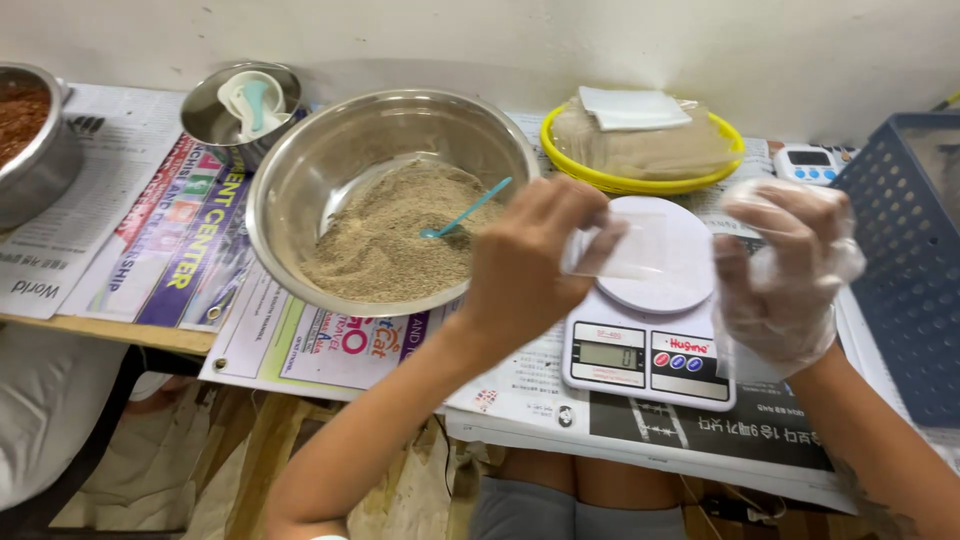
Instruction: Portioning and bagging fine material using a scoop and a digital scale
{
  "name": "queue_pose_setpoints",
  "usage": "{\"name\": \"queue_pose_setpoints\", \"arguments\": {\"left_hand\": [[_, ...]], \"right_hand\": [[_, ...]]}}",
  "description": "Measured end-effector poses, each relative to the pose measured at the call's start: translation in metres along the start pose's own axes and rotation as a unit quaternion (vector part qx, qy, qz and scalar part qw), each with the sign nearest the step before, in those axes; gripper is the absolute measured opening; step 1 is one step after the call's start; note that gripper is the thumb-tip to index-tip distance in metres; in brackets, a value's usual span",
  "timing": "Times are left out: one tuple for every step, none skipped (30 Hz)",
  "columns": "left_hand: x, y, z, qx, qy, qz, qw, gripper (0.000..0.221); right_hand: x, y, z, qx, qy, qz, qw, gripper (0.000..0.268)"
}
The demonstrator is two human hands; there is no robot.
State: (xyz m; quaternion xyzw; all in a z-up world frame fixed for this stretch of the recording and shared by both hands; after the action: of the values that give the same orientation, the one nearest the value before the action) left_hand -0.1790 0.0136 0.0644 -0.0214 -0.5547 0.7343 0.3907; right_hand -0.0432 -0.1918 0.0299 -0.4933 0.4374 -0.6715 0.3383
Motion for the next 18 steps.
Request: {"name": "queue_pose_setpoints", "arguments": {"left_hand": [[0.018, -0.006, -0.010, 0.001, -0.004, 0.004, 1.000, 0.014], [0.038, -0.011, -0.020, -0.009, -0.053, 0.024, 0.998, 0.012], [0.058, -0.016, -0.029, -0.018, -0.101, 0.043, 0.994, 0.010], [0.077, -0.019, -0.046, -0.014, -0.106, 0.044, 0.993, 0.010], [0.097, -0.022, -0.062, 0.006, -0.113, 0.070, 0.991, 0.015], [0.117, -0.024, -0.078, 0.025, -0.121, 0.095, 0.988, 0.019], [0.130, -0.020, -0.105, 0.030, -0.126, 0.095, 0.987, 0.019], [0.143, -0.017, -0.131, 0.026, -0.186, 0.128, 0.974, 0.019], [0.156, -0.014, -0.158, 0.021, -0.246, 0.159, 0.956, 0.024], [0.162, -0.009, -0.173, 0.022, -0.249, 0.161, 0.955, 0.024], [0.168, -0.005, -0.189, 0.023, -0.267, 0.161, 0.950, 0.025], [0.174, -0.002, -0.205, 0.022, -0.285, 0.161, 0.945, 0.026], [0.170, 0.003, -0.210, 0.022, -0.287, 0.162, 0.944, 0.026], [0.168, 0.006, -0.216, 0.034, -0.292, 0.150, 0.944, 0.023], [0.166, 0.009, -0.222, 0.047, -0.296, 0.138, 0.944, 0.021], [0.164, 0.014, -0.225, 0.044, -0.295, 0.138, 0.944, 0.021], [0.160, 0.019, -0.228, 0.062, -0.269, 0.105, 0.955, 0.021], [0.155, 0.023, -0.232, 0.080, -0.240, 0.071, 0.965, 0.024]], "right_hand": [[-0.003, -0.012, -0.008, 0.004, -0.004, 0.001, 1.000, 0.022], [-0.008, -0.022, -0.017, 0.013, 0.011, -0.075, 0.997, 0.022], [-0.013, -0.032, -0.026, 0.023, 0.028, -0.150, 0.988, 0.025], [-0.023, -0.038, -0.028, 0.025, 0.022, -0.151, 0.988, 0.025], [-0.035, -0.043, -0.030, 0.037, 0.036, -0.217, 0.975, 0.034], [-0.047, -0.047, -0.033, 0.050, 0.049, -0.282, 0.957, 0.044], [-0.057, -0.061, -0.038, 0.052, 0.044, -0.283, 0.957, 0.044], [-0.066, -0.075, -0.044, 0.104, 0.008, -0.267, 0.958, 0.037], [-0.076, -0.089, -0.050, 0.155, -0.027, -0.250, 0.955, 0.031], [-0.089, -0.096, -0.053, 0.157, -0.029, -0.249, 0.955, 0.031], [-0.104, -0.101, -0.055, 0.169, -0.021, -0.331, 0.928, 0.037], [-0.120, -0.107, -0.057, 0.179, -0.011, -0.411, 0.894, 0.043], [-0.129, -0.106, -0.058, 0.181, -0.012, -0.409, 0.894, 0.043], [-0.141, -0.105, -0.058, 0.111, -0.015, -0.506, 0.855, 0.038], [-0.153, -0.103, -0.058, 0.040, -0.018, -0.595, 0.803, 0.050], [-0.163, -0.096, -0.052, 0.039, -0.017, -0.593, 0.804, 0.050], [-0.172, -0.089, -0.046, 0.132, -0.008, -0.548, 0.826, 0.030], [-0.180, -0.081, -0.039, 0.223, 0.002, -0.499, 0.838, 0.028]]}}
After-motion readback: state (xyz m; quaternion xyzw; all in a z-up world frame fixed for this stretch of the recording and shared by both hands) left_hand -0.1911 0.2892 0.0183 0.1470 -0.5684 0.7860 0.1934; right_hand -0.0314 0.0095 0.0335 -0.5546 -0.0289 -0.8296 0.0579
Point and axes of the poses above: each hand's wrist, its own y-axis away from the middle knuckle, its own x-axis out of the back of the hand, z = x × y, the point moved 1 cm from there along -y, towards the middle knuckle, and after that the axes turned 6 degrees about y, right-handed, at the moved point
